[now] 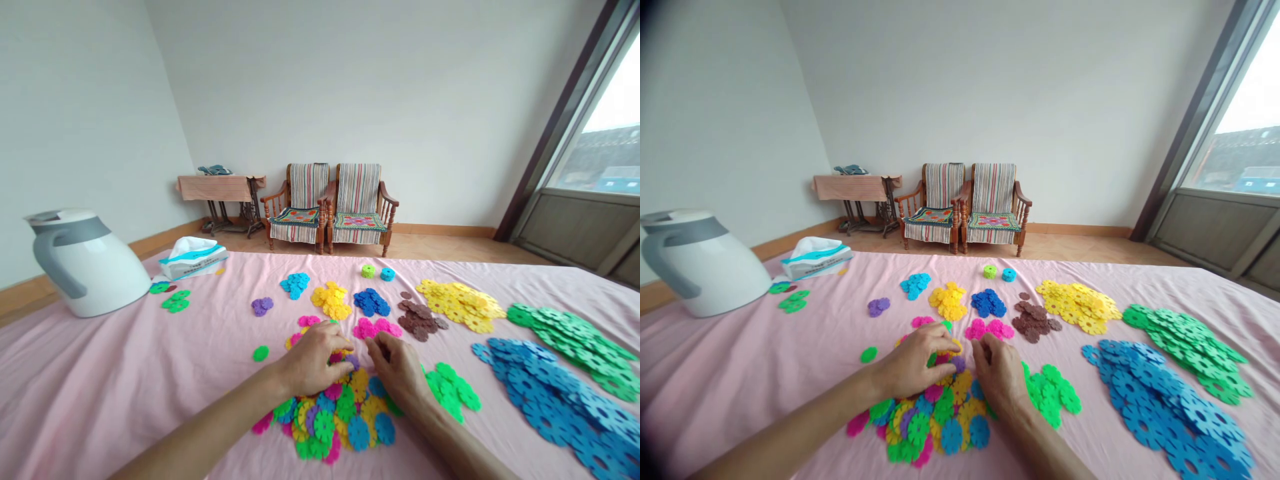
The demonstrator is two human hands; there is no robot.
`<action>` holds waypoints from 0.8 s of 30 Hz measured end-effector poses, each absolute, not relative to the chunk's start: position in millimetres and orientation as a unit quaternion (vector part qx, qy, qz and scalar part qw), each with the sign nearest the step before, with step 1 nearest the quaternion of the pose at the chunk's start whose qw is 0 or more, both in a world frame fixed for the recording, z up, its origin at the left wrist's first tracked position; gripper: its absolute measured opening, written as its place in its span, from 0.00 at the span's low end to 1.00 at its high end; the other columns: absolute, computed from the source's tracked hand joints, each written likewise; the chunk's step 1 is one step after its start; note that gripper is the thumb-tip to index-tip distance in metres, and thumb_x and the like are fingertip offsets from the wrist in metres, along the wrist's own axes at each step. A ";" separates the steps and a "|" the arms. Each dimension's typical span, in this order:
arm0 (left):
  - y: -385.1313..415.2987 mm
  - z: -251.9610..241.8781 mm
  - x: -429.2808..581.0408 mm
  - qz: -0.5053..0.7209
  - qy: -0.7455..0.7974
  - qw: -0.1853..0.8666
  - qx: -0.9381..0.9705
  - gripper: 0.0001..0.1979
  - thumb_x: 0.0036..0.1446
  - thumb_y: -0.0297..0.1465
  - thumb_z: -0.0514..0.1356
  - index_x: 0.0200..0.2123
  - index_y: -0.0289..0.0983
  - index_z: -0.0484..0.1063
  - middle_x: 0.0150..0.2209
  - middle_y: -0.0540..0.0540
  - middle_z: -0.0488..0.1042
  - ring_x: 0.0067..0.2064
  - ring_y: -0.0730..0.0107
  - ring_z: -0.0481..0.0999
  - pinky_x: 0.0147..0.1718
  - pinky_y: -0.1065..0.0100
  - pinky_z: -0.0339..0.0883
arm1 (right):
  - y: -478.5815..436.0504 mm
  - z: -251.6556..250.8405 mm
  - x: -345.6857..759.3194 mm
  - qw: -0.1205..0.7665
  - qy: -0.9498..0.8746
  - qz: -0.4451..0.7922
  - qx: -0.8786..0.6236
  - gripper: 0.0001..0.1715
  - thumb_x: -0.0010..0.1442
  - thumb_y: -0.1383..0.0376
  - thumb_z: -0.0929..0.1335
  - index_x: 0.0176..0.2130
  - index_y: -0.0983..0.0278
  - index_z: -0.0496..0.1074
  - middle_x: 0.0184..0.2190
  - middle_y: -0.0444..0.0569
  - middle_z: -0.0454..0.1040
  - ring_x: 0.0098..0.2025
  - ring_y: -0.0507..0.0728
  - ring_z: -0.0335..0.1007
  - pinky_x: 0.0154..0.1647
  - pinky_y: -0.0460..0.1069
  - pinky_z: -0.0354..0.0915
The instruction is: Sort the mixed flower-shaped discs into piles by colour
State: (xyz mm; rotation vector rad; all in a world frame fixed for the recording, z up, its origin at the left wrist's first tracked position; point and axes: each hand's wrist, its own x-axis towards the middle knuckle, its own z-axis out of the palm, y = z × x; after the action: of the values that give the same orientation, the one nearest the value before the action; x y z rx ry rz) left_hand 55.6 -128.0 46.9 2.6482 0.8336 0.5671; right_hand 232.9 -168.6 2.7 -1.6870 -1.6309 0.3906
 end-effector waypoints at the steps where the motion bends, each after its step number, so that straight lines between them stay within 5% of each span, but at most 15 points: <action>1: -127.7 46.8 59.2 0.186 0.287 0.142 0.929 0.09 0.49 0.31 0.62 0.36 0.39 0.76 0.33 0.46 0.72 0.39 0.63 0.70 0.38 0.66 0.62 | -168.6 2.8 233.0 0.373 -0.637 0.153 -0.657 0.20 0.60 0.56 0.58 0.20 0.61 0.53 0.16 0.40 0.56 0.19 0.49 0.51 0.22 0.46 0.46; 9: -121.7 42.2 71.5 0.144 0.279 0.114 0.943 0.05 0.50 0.25 0.58 0.27 0.37 0.74 0.30 0.48 0.71 0.36 0.68 0.69 0.36 0.70 0.60 | -167.1 -1.4 232.5 0.374 -0.640 0.139 -0.656 0.20 0.58 0.56 0.58 0.19 0.62 0.54 0.15 0.40 0.57 0.19 0.49 0.52 0.22 0.45 0.46; 17: -126.1 45.6 65.8 0.125 0.295 0.106 0.941 0.05 0.46 0.32 0.64 0.27 0.37 0.73 0.30 0.48 0.70 0.36 0.66 0.69 0.34 0.68 0.60 | -166.3 -4.9 233.6 0.372 -0.652 0.118 -0.650 0.20 0.59 0.57 0.59 0.19 0.62 0.56 0.14 0.40 0.58 0.19 0.49 0.52 0.22 0.45 0.46; 24: -131.0 37.3 51.0 0.190 0.323 0.117 0.920 0.08 0.56 0.29 0.56 0.31 0.39 0.75 0.29 0.47 0.71 0.37 0.67 0.69 0.38 0.68 0.60 | -165.4 -7.3 234.3 0.355 -0.655 0.125 -0.655 0.20 0.59 0.58 0.59 0.19 0.62 0.54 0.15 0.40 0.57 0.19 0.49 0.53 0.22 0.45 0.46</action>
State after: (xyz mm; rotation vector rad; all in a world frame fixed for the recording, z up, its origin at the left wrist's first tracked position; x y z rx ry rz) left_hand 51.0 -131.0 37.3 2.6929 0.9457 0.5576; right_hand 234.3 -165.4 -7.3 -1.6924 -1.6922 0.3219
